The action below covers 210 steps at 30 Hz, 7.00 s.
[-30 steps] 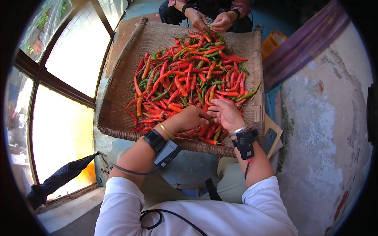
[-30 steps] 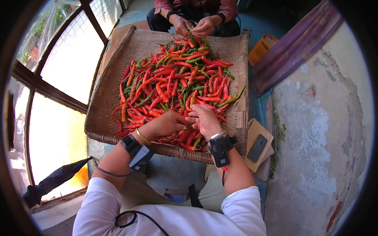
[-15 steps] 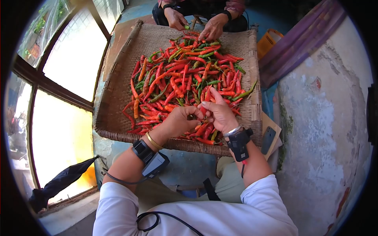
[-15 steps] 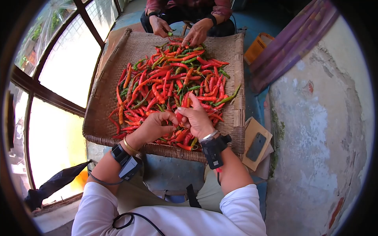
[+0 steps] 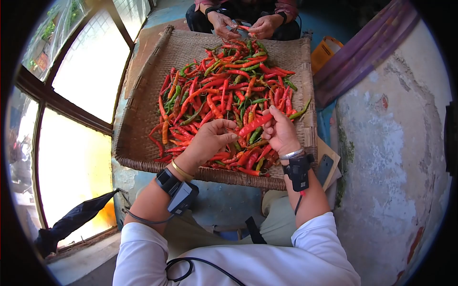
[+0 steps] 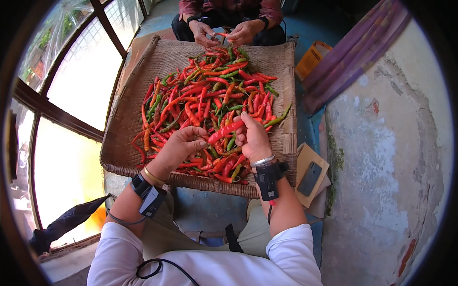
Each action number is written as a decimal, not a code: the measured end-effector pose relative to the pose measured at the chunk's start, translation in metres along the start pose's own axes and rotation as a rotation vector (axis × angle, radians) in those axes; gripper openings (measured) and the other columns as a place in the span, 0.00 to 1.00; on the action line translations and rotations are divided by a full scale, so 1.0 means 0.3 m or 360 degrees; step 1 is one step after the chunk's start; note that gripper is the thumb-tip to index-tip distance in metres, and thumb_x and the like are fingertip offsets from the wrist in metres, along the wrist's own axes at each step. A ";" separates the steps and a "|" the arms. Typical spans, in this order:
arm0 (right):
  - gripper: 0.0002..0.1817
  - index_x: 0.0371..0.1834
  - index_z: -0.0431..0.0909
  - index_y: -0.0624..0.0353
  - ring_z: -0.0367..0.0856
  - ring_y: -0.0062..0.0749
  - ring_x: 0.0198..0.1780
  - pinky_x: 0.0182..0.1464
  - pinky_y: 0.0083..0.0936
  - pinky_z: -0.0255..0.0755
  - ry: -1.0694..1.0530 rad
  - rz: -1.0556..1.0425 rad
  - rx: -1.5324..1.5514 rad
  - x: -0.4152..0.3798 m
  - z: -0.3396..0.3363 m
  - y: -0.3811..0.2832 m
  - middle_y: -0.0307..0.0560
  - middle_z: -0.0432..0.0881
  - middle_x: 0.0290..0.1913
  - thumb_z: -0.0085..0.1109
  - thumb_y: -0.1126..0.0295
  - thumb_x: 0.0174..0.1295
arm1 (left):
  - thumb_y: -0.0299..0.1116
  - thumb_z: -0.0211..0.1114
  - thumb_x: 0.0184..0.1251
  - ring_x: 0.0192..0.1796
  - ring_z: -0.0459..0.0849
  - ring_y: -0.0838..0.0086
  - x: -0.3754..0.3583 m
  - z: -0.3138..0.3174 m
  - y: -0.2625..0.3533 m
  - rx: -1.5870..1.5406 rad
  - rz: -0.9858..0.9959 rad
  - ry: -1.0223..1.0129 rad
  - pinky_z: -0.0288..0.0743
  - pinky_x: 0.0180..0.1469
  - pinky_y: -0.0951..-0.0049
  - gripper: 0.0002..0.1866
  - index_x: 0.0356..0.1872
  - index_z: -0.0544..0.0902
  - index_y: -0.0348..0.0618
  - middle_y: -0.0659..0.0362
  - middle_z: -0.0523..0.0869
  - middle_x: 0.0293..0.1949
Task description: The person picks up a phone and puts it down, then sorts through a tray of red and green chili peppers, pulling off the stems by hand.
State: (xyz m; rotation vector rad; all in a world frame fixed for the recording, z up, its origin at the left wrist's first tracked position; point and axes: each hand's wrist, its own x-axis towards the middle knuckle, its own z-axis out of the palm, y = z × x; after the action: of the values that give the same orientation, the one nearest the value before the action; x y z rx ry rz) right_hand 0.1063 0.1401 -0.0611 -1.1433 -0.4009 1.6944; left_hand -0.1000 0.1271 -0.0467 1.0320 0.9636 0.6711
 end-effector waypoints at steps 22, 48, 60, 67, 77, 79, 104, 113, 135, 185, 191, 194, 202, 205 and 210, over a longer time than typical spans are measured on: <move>0.14 0.44 0.69 0.65 0.75 0.19 0.27 0.29 0.13 0.70 -0.0878 0.0130 -0.0607 -0.066 0.104 0.073 0.41 0.76 0.28 0.50 0.66 0.60 | 0.30 0.51 0.64 0.25 0.75 0.88 0.026 -0.035 0.000 -0.1250 0.0136 0.0087 0.72 0.25 0.89 0.04 0.36 0.72 0.43 0.60 0.79 0.34; 0.15 0.46 0.72 0.64 0.64 0.09 0.17 0.18 0.06 0.60 -0.0599 -0.0265 -0.1018 -0.128 0.109 0.007 0.34 0.72 0.21 0.49 0.67 0.60 | 0.27 0.54 0.61 0.31 0.78 0.81 0.004 -0.001 0.011 -0.0968 0.0222 0.0068 0.75 0.31 0.83 0.09 0.43 0.72 0.42 0.59 0.79 0.36; 0.12 0.43 0.74 0.63 0.68 0.11 0.20 0.22 0.07 0.64 -0.0559 -0.0394 -0.0839 -0.127 0.107 0.013 0.35 0.74 0.23 0.50 0.70 0.59 | 0.26 0.55 0.60 0.25 0.77 0.83 0.012 -0.007 -0.003 -0.1009 0.0180 0.0115 0.75 0.26 0.84 0.02 0.34 0.74 0.43 0.62 0.79 0.29; 0.10 0.42 0.74 0.63 0.70 0.15 0.22 0.25 0.10 0.65 -0.0560 -0.0318 -0.0810 -0.127 0.108 0.011 0.40 0.76 0.25 0.49 0.73 0.58 | 0.27 0.55 0.60 0.25 0.77 0.83 0.009 -0.009 -0.005 -0.1020 0.0178 0.0137 0.75 0.25 0.84 0.02 0.34 0.74 0.43 0.62 0.79 0.29; 0.15 0.46 0.71 0.64 0.70 0.13 0.20 0.22 0.09 0.67 -0.0625 -0.0224 -0.0702 -0.121 0.098 0.005 0.40 0.76 0.25 0.46 0.66 0.62 | 0.27 0.59 0.58 0.28 0.79 0.82 0.003 0.002 0.000 -0.0924 0.0232 0.0159 0.75 0.29 0.84 0.09 0.40 0.73 0.42 0.63 0.79 0.30; 0.14 0.45 0.71 0.64 0.70 0.12 0.20 0.22 0.09 0.67 -0.0607 -0.0214 -0.0674 -0.120 0.096 0.006 0.40 0.76 0.26 0.46 0.66 0.61 | 0.28 0.59 0.58 0.27 0.78 0.83 0.002 0.000 0.000 -0.0836 0.0232 0.0202 0.74 0.28 0.85 0.08 0.39 0.74 0.42 0.64 0.79 0.28; 0.08 0.35 0.73 0.61 0.71 0.14 0.20 0.20 0.11 0.65 -0.0384 -0.0202 -0.0339 -0.081 0.046 -0.007 0.38 0.76 0.25 0.50 0.68 0.59 | 0.32 0.53 0.63 0.33 0.80 0.78 0.110 -0.002 0.108 -0.0609 0.0512 0.0138 0.74 0.36 0.78 0.13 0.46 0.74 0.38 0.58 0.82 0.32; 0.09 0.34 0.73 0.60 0.70 0.12 0.19 0.20 0.09 0.65 -0.0385 -0.0187 -0.0339 -0.086 0.039 -0.010 0.36 0.75 0.24 0.51 0.66 0.59 | 0.28 0.59 0.47 0.38 0.78 0.59 0.177 -0.179 0.007 0.1811 0.0722 0.0150 0.72 0.41 0.66 0.14 0.39 0.79 0.41 0.50 0.80 0.35; 0.10 0.37 0.75 0.62 0.70 0.14 0.26 0.29 0.15 0.66 -0.0763 -0.0660 -0.1608 -0.043 0.062 0.112 0.35 0.74 0.26 0.59 0.73 0.51 | 0.25 0.62 0.52 0.29 0.78 0.82 0.020 -0.016 0.113 0.0894 0.0537 -0.0130 0.73 0.34 0.80 0.07 0.33 0.80 0.36 0.61 0.80 0.24; 0.18 0.48 0.66 0.59 0.78 0.26 0.34 0.31 0.18 0.69 -0.0175 -0.0059 0.0388 -0.002 -0.005 -0.044 0.44 0.79 0.36 0.45 0.59 0.62 | 0.37 0.63 0.52 0.40 0.79 0.65 0.137 -0.346 -0.052 0.1334 0.0621 0.0997 0.71 0.42 0.70 0.14 0.35 0.79 0.37 0.50 0.81 0.35; 0.13 0.44 0.71 0.55 0.75 0.21 0.28 0.27 0.18 0.68 -0.0288 0.0032 0.0412 -0.017 0.000 0.004 0.41 0.79 0.32 0.45 0.61 0.62 | 0.42 0.64 0.48 0.48 0.73 0.53 0.138 -0.406 -0.083 0.1787 0.0446 0.1166 0.68 0.48 0.62 0.26 0.50 0.72 0.45 0.48 0.71 0.50; 0.12 0.42 0.72 0.56 0.75 0.22 0.25 0.25 0.18 0.68 -0.0296 0.0093 0.0458 -0.024 0.001 0.019 0.40 0.79 0.29 0.47 0.62 0.61 | 0.41 0.65 0.46 0.46 0.74 0.54 0.137 -0.408 -0.106 0.1767 0.0390 0.0977 0.70 0.46 0.60 0.28 0.51 0.70 0.47 0.48 0.73 0.47; 0.10 0.41 0.73 0.55 0.75 0.20 0.24 0.23 0.18 0.67 -0.0352 0.0170 0.0360 -0.026 0.012 0.054 0.38 0.79 0.27 0.47 0.64 0.60 | 0.40 0.63 0.44 0.39 0.76 0.58 0.119 -0.380 -0.068 0.1890 0.0162 0.0630 0.71 0.39 0.61 0.12 0.27 0.80 0.44 0.50 0.78 0.32; 0.10 0.40 0.73 0.55 0.75 0.20 0.24 0.23 0.18 0.67 -0.0371 0.0163 0.0336 -0.023 0.011 0.062 0.38 0.79 0.27 0.47 0.64 0.60 | 0.38 0.63 0.44 0.37 0.76 0.58 0.111 -0.366 -0.066 0.2065 0.0255 0.0598 0.71 0.39 0.62 0.11 0.27 0.80 0.44 0.50 0.77 0.31; 0.10 0.40 0.72 0.57 0.73 0.21 0.23 0.23 0.18 0.66 -0.0324 0.0162 0.0299 -0.024 0.012 0.061 0.39 0.78 0.26 0.48 0.65 0.60 | 0.37 0.63 0.45 0.37 0.76 0.57 0.111 -0.373 -0.095 0.2073 0.0401 0.0557 0.70 0.39 0.61 0.12 0.29 0.78 0.41 0.48 0.76 0.30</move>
State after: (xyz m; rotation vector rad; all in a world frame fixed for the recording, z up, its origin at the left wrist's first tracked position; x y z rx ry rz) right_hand 0.0934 0.1266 -0.0687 -0.8701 -0.3053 1.9026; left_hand -0.1852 0.1884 -0.1054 2.2470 1.6487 0.3725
